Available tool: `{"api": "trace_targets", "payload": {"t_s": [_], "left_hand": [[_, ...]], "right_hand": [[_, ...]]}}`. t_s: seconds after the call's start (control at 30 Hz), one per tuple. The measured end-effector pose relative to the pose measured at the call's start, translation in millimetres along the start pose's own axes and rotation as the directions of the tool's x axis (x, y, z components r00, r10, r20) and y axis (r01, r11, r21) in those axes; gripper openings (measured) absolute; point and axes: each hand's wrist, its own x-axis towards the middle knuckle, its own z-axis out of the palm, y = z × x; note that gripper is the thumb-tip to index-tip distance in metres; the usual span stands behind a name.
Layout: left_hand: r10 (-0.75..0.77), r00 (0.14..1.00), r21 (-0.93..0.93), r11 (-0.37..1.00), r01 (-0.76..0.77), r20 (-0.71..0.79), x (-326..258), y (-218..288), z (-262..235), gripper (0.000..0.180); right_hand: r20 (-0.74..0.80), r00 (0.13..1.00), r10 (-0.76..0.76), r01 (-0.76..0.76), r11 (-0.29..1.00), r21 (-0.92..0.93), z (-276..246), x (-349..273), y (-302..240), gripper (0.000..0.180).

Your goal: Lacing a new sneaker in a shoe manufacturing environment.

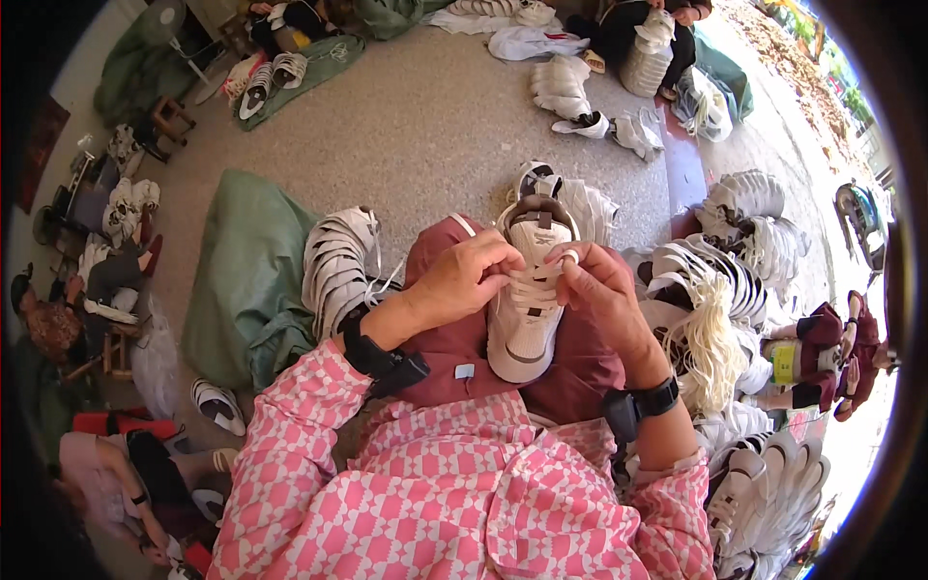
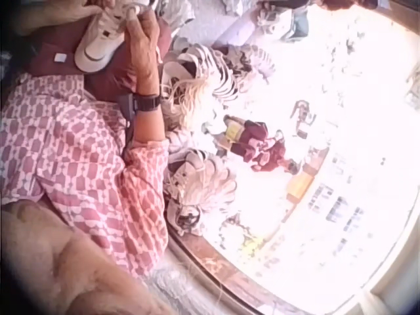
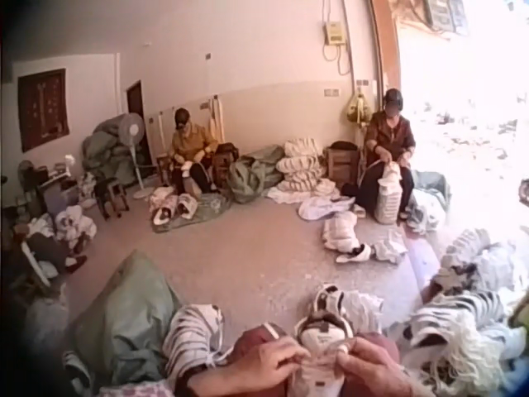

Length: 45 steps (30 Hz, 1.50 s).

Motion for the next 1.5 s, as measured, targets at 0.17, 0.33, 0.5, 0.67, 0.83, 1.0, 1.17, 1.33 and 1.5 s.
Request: {"api": "trace_targets", "payload": {"t_s": [0.17, 0.33, 0.5, 0.67, 0.83, 1.0, 1.17, 1.33, 1.5], "left_hand": [[0.024, 1.0, 0.018, 1.0, -0.024, -0.019, 4.1, 1.8, 6.1, 0.023], [-0.038, 0.998, 0.002, 0.999, 0.039, -0.051, 3.2, 9.4, 11.2, 0.022], [0.022, 0.987, 0.085, 0.996, -0.008, -0.162, 1.2, 9.8, 23.0, 0.017], [0.012, 0.98, 0.09, 0.996, 0.006, -0.2, -4.5, 12.2, 27.4, 0.014], [-0.046, 0.999, -0.273, 0.961, 0.05, 0.022, -3.6, 22.7, 16.6, 0.009], [-0.284, 0.954, -0.458, 0.838, 0.298, 0.101, -5.0, 30.6, -10.5, 0.018], [-0.348, 0.927, -0.33, 0.866, 0.376, 0.143, -4.7, 25.0, -13.2, 0.023], [-0.287, 0.936, -0.335, 0.878, 0.343, 0.204, 3.3, 13.2, -11.4, 0.026], [-0.366, 0.914, -0.211, 0.893, 0.398, 0.173, 13.0, 18.0, -5.4, 0.026]], "right_hand": [[-0.013, 1.0, 0.006, -0.005, 0.997, 0.076, -3.8, -3.9, -2.2, 0.01], [-0.044, 0.969, -0.244, 0.246, 0.969, 0.04, 11.3, -0.7, 9.7, 0.013], [-0.104, 0.954, -0.28, 0.248, 0.936, -0.249, 15.9, 3.1, 8.1, 0.012], [-0.19, 0.854, -0.484, 0.31, 0.767, -0.561, 19.8, 7.5, 1.1, 0.011], [-0.159, 0.906, -0.392, 0.275, 0.831, -0.483, 15.2, 1.7, -6.4, 0.015], [-0.306, 0.951, 0.034, -0.152, 0.917, -0.37, -0.9, -13.3, -6.6, 0.023], [-0.177, 0.912, -0.371, 0.119, 0.649, -0.751, -8.8, -16.6, 12.1, 0.025], [-0.132, 0.974, -0.186, 0.039, 0.708, -0.705, -27.8, -26.5, 10.1, 0.015], [-0.295, 0.925, -0.241, -0.042, 0.706, -0.707, -38.1, -31.8, -9.0, 0.011]]}}
